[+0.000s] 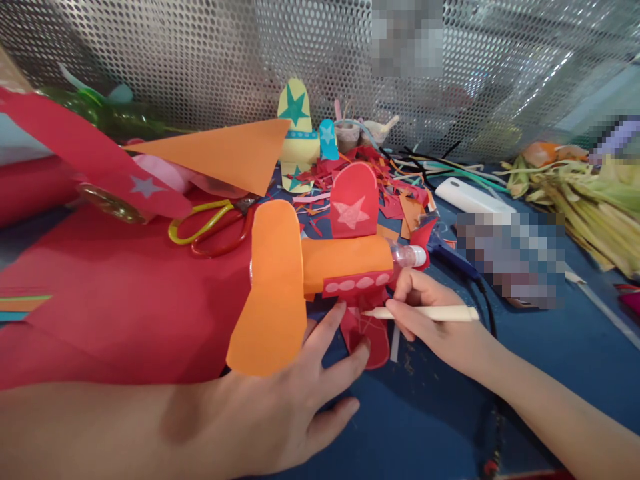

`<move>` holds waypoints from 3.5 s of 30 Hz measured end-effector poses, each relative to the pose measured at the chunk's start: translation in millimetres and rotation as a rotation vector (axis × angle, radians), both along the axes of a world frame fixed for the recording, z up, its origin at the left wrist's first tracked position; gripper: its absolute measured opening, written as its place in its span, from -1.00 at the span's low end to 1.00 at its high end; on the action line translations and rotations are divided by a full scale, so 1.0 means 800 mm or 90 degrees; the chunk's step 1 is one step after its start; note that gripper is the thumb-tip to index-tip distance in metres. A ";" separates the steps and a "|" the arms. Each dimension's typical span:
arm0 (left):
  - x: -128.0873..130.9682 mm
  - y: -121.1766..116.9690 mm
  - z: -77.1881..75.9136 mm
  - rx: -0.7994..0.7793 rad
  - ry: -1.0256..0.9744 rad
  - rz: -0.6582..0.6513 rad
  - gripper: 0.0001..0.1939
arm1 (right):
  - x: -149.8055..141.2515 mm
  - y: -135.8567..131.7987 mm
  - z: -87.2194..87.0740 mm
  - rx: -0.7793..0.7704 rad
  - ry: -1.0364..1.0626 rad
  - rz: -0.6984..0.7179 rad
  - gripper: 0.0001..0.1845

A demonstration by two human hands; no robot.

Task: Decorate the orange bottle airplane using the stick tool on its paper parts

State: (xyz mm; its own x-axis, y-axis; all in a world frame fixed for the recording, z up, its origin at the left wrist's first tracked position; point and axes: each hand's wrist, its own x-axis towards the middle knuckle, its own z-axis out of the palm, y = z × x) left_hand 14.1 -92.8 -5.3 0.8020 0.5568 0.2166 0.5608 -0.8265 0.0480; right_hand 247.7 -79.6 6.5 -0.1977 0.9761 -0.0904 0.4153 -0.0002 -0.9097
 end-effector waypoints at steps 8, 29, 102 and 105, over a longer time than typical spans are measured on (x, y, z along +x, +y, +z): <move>-0.004 -0.001 -0.005 0.005 0.003 0.007 -0.55 | 0.000 0.001 -0.002 0.005 0.001 -0.007 -0.78; -0.006 -0.001 -0.007 0.013 0.009 0.007 -0.53 | 0.000 0.001 -0.002 0.001 0.007 -0.001 -0.78; -0.004 -0.003 -0.009 -0.012 -0.022 -0.001 -0.52 | 0.003 0.000 -0.005 -0.021 0.041 0.016 -0.73; -0.004 -0.003 -0.009 -0.015 -0.006 0.006 -0.52 | 0.002 0.001 -0.005 -0.026 0.037 0.009 -0.73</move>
State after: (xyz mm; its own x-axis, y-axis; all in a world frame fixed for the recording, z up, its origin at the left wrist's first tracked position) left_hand 11.1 -94.9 -12.3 0.7951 0.5690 0.2100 0.5676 -0.8201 0.0730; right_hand 249.2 -78.7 2.7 -0.2173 0.9689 -0.1186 0.3616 -0.0330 -0.9317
